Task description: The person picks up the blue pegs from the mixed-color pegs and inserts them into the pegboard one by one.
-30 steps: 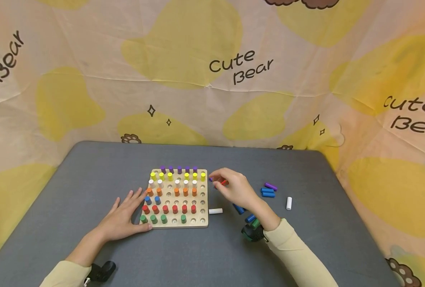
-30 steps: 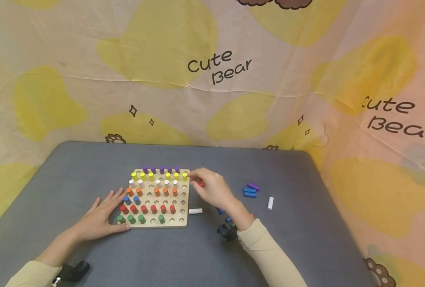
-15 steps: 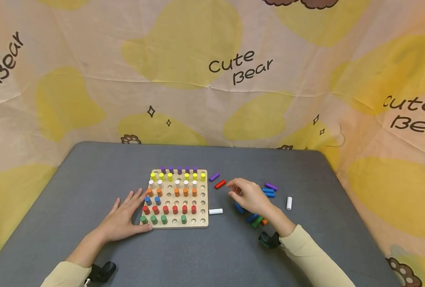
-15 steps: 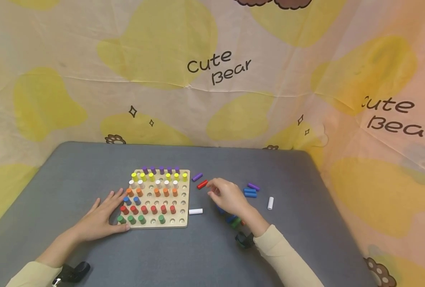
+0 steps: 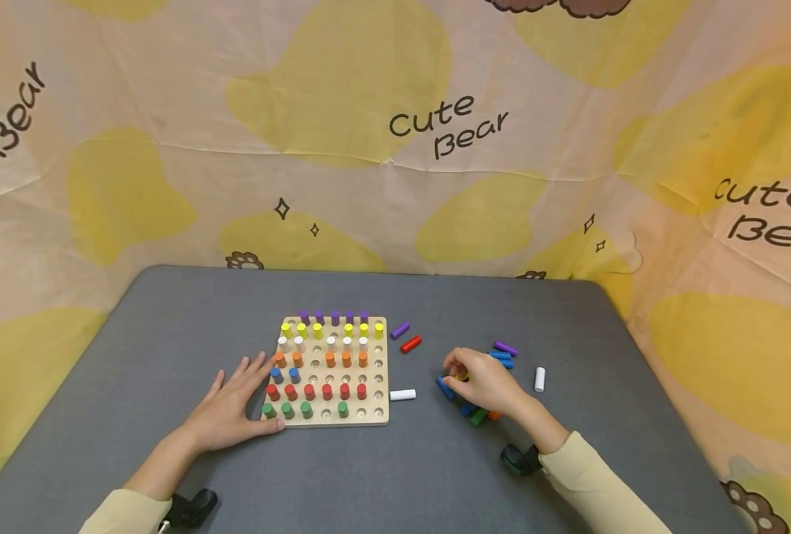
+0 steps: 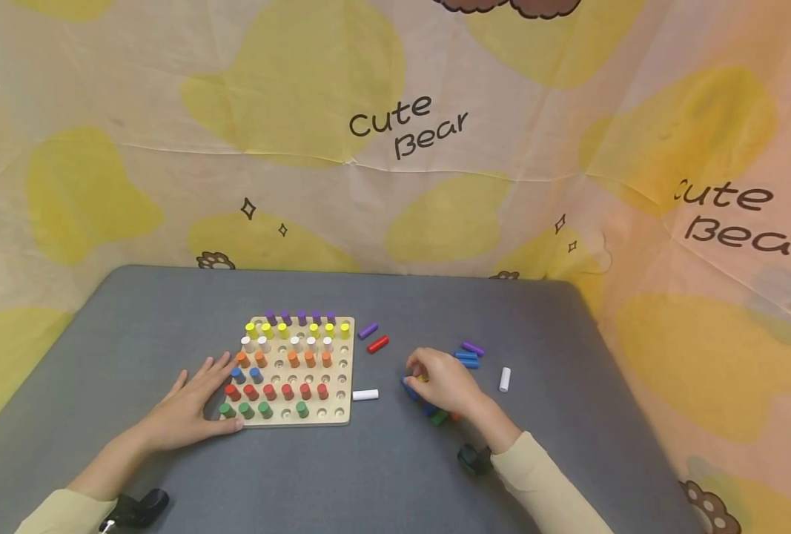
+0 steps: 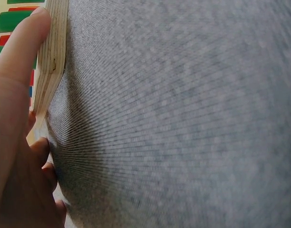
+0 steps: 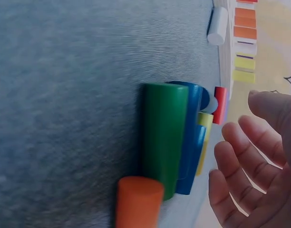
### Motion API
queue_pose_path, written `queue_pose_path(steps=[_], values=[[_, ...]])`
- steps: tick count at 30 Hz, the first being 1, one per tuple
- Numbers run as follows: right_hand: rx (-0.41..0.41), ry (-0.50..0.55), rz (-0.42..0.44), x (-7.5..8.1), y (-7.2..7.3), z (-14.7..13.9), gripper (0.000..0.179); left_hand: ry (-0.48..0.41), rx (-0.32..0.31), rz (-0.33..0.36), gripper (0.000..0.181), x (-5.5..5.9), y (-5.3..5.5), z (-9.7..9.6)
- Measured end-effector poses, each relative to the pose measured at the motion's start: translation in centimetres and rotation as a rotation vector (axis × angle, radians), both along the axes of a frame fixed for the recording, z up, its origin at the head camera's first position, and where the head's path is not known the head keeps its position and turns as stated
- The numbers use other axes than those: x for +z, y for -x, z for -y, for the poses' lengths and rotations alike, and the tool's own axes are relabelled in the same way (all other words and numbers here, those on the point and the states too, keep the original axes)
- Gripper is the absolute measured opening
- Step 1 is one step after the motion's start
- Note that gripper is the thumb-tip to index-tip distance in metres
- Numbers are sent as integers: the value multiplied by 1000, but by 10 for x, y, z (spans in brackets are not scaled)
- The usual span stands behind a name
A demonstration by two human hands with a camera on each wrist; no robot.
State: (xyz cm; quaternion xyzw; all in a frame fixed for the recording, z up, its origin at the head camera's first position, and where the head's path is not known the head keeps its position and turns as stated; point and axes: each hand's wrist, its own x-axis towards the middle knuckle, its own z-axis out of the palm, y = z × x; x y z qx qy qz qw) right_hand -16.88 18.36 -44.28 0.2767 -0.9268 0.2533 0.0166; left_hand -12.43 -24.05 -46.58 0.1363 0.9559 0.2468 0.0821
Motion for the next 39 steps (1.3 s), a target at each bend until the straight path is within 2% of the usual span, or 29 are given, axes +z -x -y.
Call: queue_pose_path(steps=[4, 12, 25, 31, 39], values=[[-1, -13, 26, -4, -1, -4, 13, -1, -1, -4, 104, 0, 0, -1], [-2, -35, 10, -9, -2, -7, 14, -13, -2, -11, 104, 1, -1, -1], [40, -105, 11, -9, -5, 0, 24, -10, -5, -12, 104, -1, 0, 0], [93, -118, 29, -7, -3, 4, 24, -7, -2, -10, 104, -1, 0, 0], [141, -104, 24, -7, -1, 11, 16, -9, 0, -4, 104, 0, -1, -1]])
